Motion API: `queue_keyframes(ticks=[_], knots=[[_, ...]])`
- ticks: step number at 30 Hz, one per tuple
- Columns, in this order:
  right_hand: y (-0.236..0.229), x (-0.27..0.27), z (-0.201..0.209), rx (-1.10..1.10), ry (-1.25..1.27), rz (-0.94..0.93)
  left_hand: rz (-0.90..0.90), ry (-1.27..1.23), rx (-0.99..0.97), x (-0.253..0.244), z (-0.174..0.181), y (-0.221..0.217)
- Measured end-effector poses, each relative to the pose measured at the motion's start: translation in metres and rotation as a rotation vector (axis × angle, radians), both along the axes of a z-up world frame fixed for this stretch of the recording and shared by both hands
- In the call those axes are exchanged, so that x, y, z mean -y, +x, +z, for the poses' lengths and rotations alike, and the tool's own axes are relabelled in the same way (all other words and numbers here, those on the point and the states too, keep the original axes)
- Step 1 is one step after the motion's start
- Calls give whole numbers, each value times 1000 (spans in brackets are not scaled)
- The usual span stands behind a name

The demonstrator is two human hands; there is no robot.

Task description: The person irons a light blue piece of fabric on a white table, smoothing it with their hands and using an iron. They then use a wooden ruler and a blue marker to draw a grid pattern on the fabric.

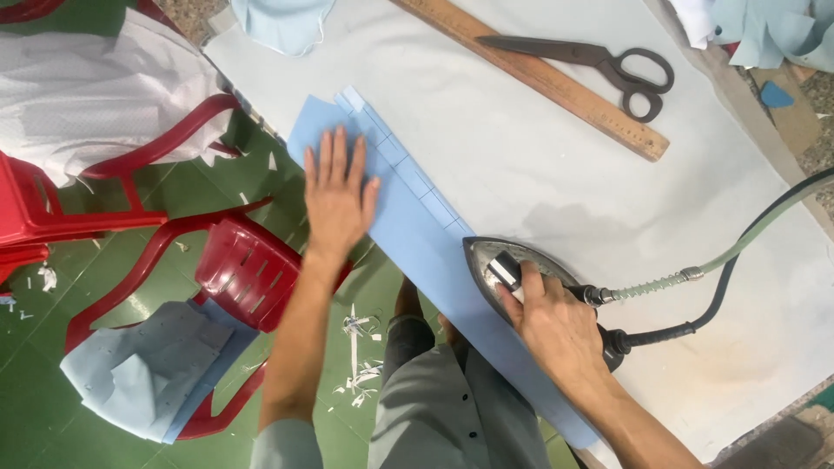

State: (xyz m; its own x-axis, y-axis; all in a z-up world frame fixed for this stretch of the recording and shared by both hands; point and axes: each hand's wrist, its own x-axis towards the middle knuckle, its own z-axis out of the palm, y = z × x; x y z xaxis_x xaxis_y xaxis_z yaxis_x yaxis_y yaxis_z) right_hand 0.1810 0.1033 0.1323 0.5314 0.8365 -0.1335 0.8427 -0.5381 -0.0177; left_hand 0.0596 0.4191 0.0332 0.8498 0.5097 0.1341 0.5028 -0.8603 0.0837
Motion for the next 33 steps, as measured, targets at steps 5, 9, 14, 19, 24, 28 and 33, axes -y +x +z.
queue_keyframes(ticks=[5,9,14,19,24,28,33], knots=[[-2,12,-2,26,124,-14,-273,-121,178,99,-15,-16],[-9,34,42,100,345,186,-448,-68,-56,116,-8,-24],[-27,91,27,112,111,217,-439,-35,-43,108,-7,-22],[-10,73,38,29,39,218,-433,-120,85,104,-9,-23],[14,27,-4,-471,138,-62,-422,-133,167,102,-13,-23],[14,12,-2,-455,48,-103,-407,-181,195,97,-8,-21],[7,-6,-6,-237,-61,-100,-402,-224,191,94,-8,-18]])
